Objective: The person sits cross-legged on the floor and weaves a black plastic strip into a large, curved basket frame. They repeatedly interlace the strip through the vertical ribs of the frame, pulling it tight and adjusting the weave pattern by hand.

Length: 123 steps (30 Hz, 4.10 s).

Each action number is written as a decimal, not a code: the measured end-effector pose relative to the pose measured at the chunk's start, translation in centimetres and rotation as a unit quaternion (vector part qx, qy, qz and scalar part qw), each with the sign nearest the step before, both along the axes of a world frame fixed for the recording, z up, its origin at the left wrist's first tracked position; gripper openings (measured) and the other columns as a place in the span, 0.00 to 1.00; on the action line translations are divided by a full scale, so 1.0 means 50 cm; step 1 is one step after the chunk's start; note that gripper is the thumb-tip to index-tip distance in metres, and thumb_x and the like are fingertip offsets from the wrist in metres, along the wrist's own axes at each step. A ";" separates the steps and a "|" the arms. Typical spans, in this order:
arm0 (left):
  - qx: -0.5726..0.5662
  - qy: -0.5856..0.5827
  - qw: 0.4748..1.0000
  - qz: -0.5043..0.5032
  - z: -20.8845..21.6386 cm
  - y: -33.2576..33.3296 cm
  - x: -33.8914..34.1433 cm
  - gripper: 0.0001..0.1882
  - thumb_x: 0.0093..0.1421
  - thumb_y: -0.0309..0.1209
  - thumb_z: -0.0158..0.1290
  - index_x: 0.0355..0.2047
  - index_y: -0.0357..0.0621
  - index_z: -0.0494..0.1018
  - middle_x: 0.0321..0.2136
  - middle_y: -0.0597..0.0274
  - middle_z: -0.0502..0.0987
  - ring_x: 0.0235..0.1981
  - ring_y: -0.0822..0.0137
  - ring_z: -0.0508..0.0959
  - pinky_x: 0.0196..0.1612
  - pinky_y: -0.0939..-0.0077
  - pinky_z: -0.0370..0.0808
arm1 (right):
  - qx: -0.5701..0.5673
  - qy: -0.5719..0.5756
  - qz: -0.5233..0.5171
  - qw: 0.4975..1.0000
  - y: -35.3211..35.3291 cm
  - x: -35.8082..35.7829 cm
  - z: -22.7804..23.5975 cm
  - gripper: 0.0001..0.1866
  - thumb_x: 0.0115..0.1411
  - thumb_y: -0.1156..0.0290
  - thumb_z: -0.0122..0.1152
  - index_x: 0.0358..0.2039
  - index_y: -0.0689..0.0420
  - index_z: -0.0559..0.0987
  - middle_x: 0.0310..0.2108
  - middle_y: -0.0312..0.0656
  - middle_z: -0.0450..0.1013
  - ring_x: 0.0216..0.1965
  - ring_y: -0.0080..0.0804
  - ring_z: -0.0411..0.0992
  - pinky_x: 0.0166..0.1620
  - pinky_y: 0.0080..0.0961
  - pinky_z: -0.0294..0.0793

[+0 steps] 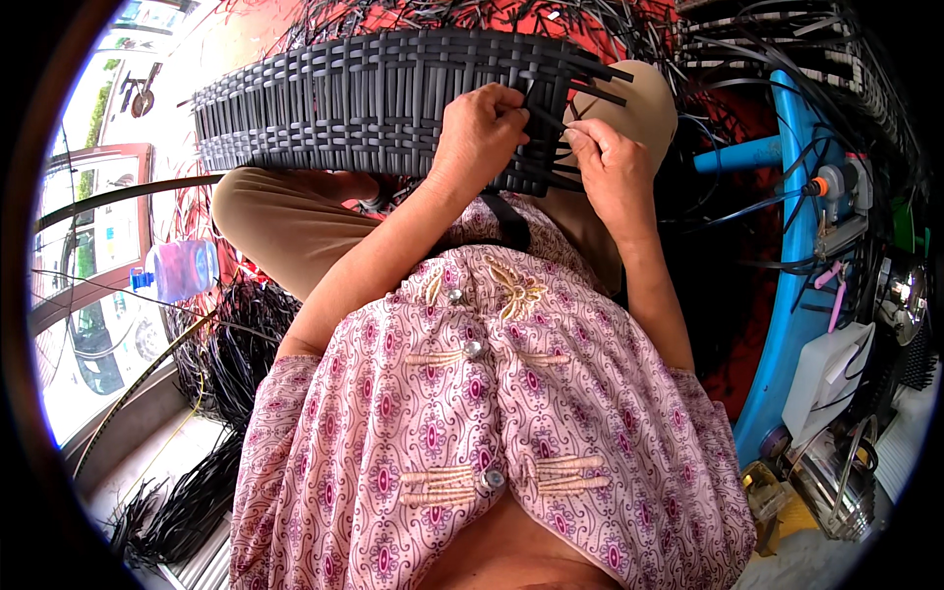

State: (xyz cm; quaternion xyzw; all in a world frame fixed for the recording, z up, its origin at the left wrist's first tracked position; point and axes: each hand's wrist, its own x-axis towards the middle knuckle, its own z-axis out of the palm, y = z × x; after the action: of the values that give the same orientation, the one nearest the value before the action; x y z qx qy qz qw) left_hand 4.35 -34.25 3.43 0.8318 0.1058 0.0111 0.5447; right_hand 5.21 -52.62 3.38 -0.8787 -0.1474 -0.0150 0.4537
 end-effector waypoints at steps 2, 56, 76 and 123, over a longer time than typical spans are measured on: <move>0.014 -0.010 1.000 -0.005 0.006 -0.002 -0.003 0.13 0.59 0.26 0.56 0.42 0.28 0.77 0.26 0.57 0.82 0.24 0.72 0.82 0.29 0.80 0.77 | -0.019 -0.021 0.010 1.000 0.001 0.004 0.002 0.08 0.63 0.66 0.60 0.34 0.57 0.82 0.28 0.50 0.78 0.31 0.51 0.78 0.34 0.41 0.76; 0.310 -0.153 0.938 -0.016 -0.006 0.052 -0.032 0.16 0.59 0.30 0.59 0.46 0.41 0.71 0.35 0.56 0.78 0.35 0.53 0.80 0.36 0.61 0.76 | -0.075 -0.032 0.042 0.996 -0.025 0.033 0.020 0.10 0.61 0.66 0.65 0.32 0.62 0.81 0.23 0.46 0.77 0.23 0.36 0.76 0.30 0.29 0.72; 0.139 -0.025 0.989 0.039 0.003 0.057 -0.014 0.13 0.54 0.31 0.60 0.37 0.35 0.77 0.30 0.49 0.82 0.32 0.55 0.82 0.38 0.66 0.77 | -0.028 0.022 0.028 0.999 -0.036 0.032 0.000 0.10 0.60 0.65 0.64 0.31 0.59 0.82 0.25 0.48 0.78 0.27 0.46 0.78 0.32 0.36 0.75; 0.300 -0.120 0.945 0.040 0.007 0.124 -0.043 0.06 0.59 0.33 0.59 0.35 0.51 0.82 0.28 0.59 0.76 0.32 0.57 0.79 0.36 0.65 0.74 | 0.000 0.075 0.076 0.994 -0.025 0.026 0.012 0.11 0.60 0.67 0.67 0.34 0.64 0.81 0.24 0.46 0.78 0.25 0.32 0.76 0.32 0.28 0.73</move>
State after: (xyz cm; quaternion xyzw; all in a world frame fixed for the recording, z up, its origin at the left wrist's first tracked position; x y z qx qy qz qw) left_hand 2.19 -28.04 3.81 0.9444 0.0643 0.1641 0.2776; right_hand 6.49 -53.88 3.98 -0.8635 -0.1793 0.0857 0.4636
